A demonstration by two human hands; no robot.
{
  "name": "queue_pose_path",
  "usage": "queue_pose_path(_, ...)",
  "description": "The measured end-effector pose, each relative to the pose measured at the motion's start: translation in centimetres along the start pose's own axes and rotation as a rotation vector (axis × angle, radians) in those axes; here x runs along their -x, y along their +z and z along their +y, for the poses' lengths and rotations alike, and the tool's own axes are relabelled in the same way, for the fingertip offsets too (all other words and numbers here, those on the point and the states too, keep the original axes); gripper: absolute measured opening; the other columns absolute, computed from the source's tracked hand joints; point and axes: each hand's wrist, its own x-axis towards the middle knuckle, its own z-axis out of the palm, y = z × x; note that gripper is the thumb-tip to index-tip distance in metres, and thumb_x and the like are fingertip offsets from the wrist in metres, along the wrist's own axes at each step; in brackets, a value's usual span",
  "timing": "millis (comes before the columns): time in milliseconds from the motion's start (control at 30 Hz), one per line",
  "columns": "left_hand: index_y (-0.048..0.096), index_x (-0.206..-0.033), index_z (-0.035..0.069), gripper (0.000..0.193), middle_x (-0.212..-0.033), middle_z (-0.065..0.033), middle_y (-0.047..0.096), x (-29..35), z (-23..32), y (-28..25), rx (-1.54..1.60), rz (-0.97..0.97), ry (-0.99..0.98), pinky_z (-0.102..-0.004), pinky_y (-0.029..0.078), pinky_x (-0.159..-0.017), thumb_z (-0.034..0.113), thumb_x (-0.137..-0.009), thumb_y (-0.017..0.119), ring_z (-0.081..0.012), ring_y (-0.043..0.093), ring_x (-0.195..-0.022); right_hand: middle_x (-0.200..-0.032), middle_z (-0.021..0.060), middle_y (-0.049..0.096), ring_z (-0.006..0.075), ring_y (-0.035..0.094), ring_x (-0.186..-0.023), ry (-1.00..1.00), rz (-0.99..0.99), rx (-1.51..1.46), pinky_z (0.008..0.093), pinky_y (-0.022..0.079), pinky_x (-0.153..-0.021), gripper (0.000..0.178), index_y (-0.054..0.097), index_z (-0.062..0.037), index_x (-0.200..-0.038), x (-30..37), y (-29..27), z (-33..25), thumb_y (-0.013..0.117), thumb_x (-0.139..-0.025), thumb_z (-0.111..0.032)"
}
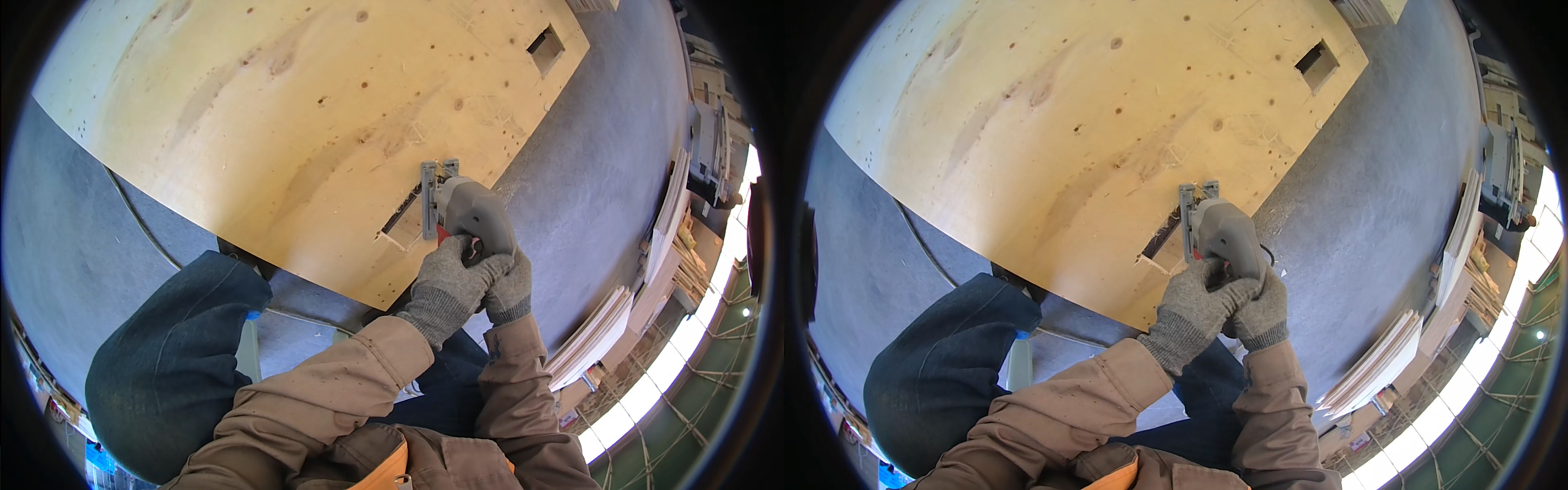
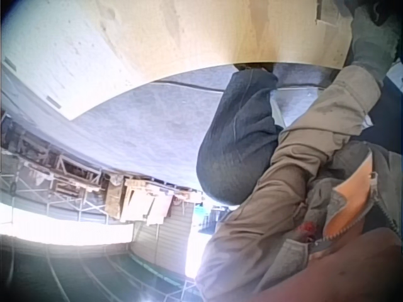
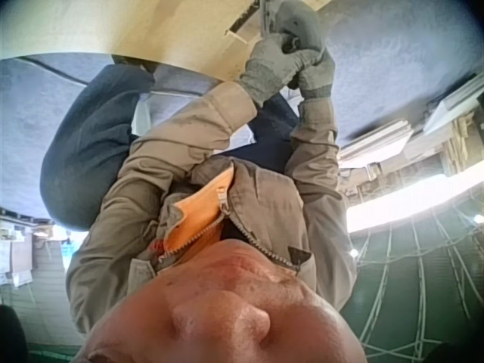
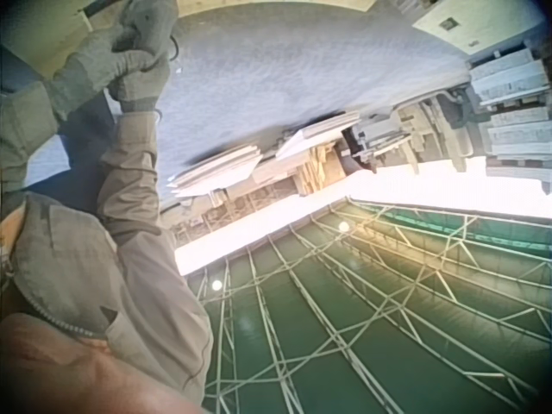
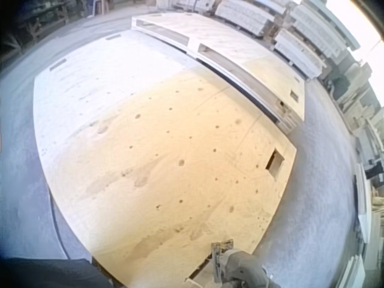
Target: The person uses a jigsaw to cut rectangular openings in a large plywood board. They cut one opening, then flip the board over to cut another opening on the opposite side.
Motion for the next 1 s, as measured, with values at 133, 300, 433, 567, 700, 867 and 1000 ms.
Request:
queue_pose_path(133, 0.065, -0.12, -0.001, 0.052, -0.103, -0.0168, 0.072, 0.0, 0.5, -0.2, -0.005, -0.019, -0.018, -0.0337, 0.057, -0.078, 0.038, -0.087, 0.076, -0.0231, 0.071, -0.093, -0.113, 0.0111, 0.069, 0.0182, 0.067, -0.101, -0.025, 0.012, -0.07, 0.0323, 0.055, -0.086, 0.053, 0.058, 0.0031, -0.128, 0.0, 0.2, 0.0, 0.079, -0.081, -0.013)
queue_pose_path(300, 0.064, -0.121, -0.001, 0.049, -0.103, -0.016, 0.071, -0.6, -0.7, -0.1, 0.094, -0.041, 0.033, -0.0327, 0.058, -0.077, 0.034, -0.088, 0.076, -0.0218, 0.071, -0.091, -0.109, 0.0113, 0.071, 0.0187, 0.068, -0.1, -0.044, 0.021, 0.06, 0.0318, 0.055, -0.084, 0.055, 0.059, 0.0029, -0.126, -0.2, -0.2, -0.1, 0.082, -0.079, -0.017)
queue_pose_path(433, 0.063, -0.122, -0.001, 0.047, -0.105, -0.0159, 0.071, -0.6, 0.0, -0.4, 0.019, -0.027, 0.024, -0.0321, 0.057, -0.08, 0.029, -0.088, 0.076, -0.0211, 0.07, -0.094, -0.107, 0.0108, 0.071, 0.0183, 0.068, -0.097, -0.056, 0.005, 0.007, 0.0317, 0.055, -0.084, 0.056, 0.06, 0.0025, -0.125, -0.1, -0.2, -0.2, 0.083, -0.078, -0.018)
queue_pose_path(567, 0.064, -0.123, -0.002, 0.044, -0.11, -0.0164, 0.071, -0.8, -0.2, -0.4, 0.151, -0.064, -0.008, -0.0331, 0.056, -0.089, 0.023, -0.089, 0.076, -0.0221, 0.069, -0.102, -0.107, 0.0103, 0.071, 0.0174, 0.067, -0.096, -0.038, 0.0, 0.009, 0.0314, 0.055, -0.083, 0.058, 0.06, 0.0022, -0.124, 0.0, 0.0, -1.0, 0.085, -0.077, -0.019)
queue_pose_path(700, 0.062, -0.124, -0.003, 0.045, -0.113, -0.0168, 0.07, -1.3, -0.7, -0.4, 0.137, -0.068, 0.011, -0.0338, 0.056, -0.09, 0.021, -0.089, 0.075, -0.0227, 0.068, -0.104, -0.107, 0.0098, 0.071, 0.017, 0.067, -0.096, -0.028, 0.006, 0.004, 0.0311, 0.055, -0.083, 0.06, 0.06, 0.0027, -0.124, -0.1, 0.0, -1.3, 0.086, -0.076, -0.019)
queue_pose_path(867, 0.061, -0.125, -0.004, 0.045, -0.112, -0.0167, 0.07, -1.7, -1.1, -0.4, 0.081, -0.048, 0.03, -0.0333, 0.056, -0.09, 0.021, -0.09, 0.075, -0.0227, 0.068, -0.104, -0.107, 0.0091, 0.07, 0.0164, 0.066, -0.095, -0.043, -0.006, -0.075, 0.031, 0.055, -0.082, 0.059, 0.06, 0.0027, -0.122, -0.2, 0.2, -1.4, 0.087, -0.075, -0.02)
queue_pose_path(1000, 0.06, -0.126, -0.005, 0.045, -0.113, -0.017, 0.069, -1.2, 0.1, -0.6, 0.116, -0.077, 0.005, -0.0328, 0.057, -0.088, 0.021, -0.091, 0.074, -0.0225, 0.069, -0.102, -0.105, 0.0094, 0.07, 0.0166, 0.067, -0.095, -0.052, -0.016, -0.051, 0.0312, 0.055, -0.082, 0.057, 0.061, 0.0026, -0.12, -0.3, 0.0, -1.7, 0.087, -0.075, -0.019)
